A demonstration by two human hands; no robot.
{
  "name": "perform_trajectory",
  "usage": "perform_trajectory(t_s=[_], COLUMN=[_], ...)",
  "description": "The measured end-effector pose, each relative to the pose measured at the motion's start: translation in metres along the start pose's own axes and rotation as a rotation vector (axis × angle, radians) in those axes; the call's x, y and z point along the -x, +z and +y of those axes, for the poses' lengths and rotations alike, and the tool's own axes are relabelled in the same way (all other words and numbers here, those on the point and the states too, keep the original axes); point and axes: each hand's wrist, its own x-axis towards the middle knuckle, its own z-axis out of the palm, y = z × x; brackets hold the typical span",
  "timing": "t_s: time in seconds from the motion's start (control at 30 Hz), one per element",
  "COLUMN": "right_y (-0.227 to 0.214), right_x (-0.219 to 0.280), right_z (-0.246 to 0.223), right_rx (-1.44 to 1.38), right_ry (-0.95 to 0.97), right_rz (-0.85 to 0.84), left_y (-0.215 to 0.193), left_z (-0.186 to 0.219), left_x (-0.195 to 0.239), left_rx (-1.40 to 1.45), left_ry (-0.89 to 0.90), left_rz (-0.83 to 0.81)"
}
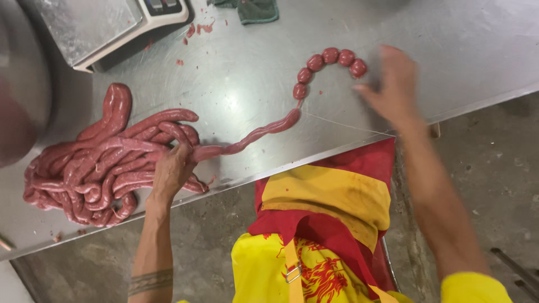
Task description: The person twists filled meat casings into links by hand and cuts the string with shears on a metal table.
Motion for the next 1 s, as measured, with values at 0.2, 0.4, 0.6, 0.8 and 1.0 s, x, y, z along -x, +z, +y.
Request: perform_trajectory(t_s=[0.2, 0.4, 0.6, 0.8, 1.0], right_y=[0.046, -0.006, -0.023, 0.096, 0.144], right_x=[-0.070, -0.056, -0.063, -0.037, -0.017], right_z=[-0.017, 0.089, 0.059, -0.167, -0.287], right_rx=[0.111, 0.135, 0.240, -0.640, -0.684], right_ry=[0.179, 0.115, 0.089, -0.048, -0.349], right_rz=[0.002, 0.018, 0.142, -0.388, -0.798], left_y=[-0.083, 0.000, 0.102, 0.146, 0.135], left_z=[0.077, 0.073, 0.076, 0.067, 0.093], left_x=[-0.014, -0.040, -0.040, -0.015, 0.009], left_rx=[0.148, 0.407, -0.154, 0.309, 0.926], left_ry=[-0.196, -0.300, -0.098, -0.490, -0.101], left_rz=[0.210, 0.173, 0.459, 0.111, 0.687])
